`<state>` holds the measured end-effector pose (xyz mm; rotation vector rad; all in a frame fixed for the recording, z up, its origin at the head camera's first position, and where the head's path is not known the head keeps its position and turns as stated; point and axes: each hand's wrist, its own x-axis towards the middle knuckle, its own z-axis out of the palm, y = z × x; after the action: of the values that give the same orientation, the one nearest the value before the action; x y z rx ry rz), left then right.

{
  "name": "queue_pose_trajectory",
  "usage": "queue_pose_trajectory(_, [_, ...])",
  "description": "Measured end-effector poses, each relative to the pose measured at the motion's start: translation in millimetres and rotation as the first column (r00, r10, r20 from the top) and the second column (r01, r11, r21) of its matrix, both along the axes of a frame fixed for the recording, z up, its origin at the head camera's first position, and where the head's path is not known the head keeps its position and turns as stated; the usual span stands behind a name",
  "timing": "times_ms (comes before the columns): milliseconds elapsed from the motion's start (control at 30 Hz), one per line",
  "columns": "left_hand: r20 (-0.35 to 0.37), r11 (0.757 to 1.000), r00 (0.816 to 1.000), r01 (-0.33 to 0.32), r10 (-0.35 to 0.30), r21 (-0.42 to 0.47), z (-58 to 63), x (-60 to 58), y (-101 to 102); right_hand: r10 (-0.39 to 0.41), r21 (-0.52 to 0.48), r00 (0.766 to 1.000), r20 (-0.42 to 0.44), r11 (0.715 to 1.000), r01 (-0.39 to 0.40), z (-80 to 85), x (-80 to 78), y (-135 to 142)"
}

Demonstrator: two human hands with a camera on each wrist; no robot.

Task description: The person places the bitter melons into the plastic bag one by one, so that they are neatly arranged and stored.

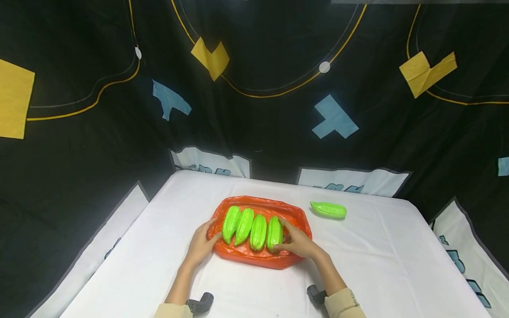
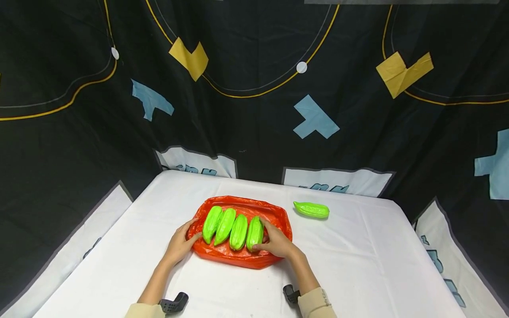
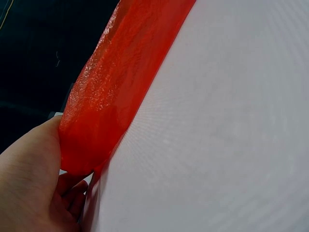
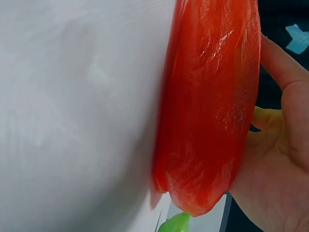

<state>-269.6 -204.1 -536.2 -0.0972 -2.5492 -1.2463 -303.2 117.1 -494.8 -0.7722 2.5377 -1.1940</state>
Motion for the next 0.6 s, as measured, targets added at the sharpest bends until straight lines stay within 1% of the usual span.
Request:
queue_pose_trajectory(100, [0.035,1.0,0.999,0.001,-0.002,0.016,0.0,-1.1,-1,0.01,-0.01,1.0,-0.014,1.0,-0.01,0.4,-0.1,-1])
queue_pose_trajectory(267, [0.075,1.0,0.997,0.007,-0.008,0.011,-0.9,-3.6,-2,0.01,-0.012,1.0,-0.006,1.0,-0.01,-0.7,-0.5,-2])
queue_pose_trajectory(400, [0.077,1.0,0.997,0.013,-0.013,0.002,-1.2,-4.3,-2,-0.015,0.0,1.0,0.007,1.0,0.015,0.4,-1.2,2])
queue_pose_trajectory(467, [0.073,1.0,0.997,0.016,-0.016,-0.002,-0.7,-4.0,-2,-0.031,-0.007,1.0,-0.006,1.0,0.03,2.2,-2.5,6])
queue_pose_trajectory(600, [0.071,1.0,0.997,0.017,-0.016,-0.003,0.3,-2.9,-2,-0.082,-0.039,0.996,-0.044,0.996,0.081,11.0,-7.8,19])
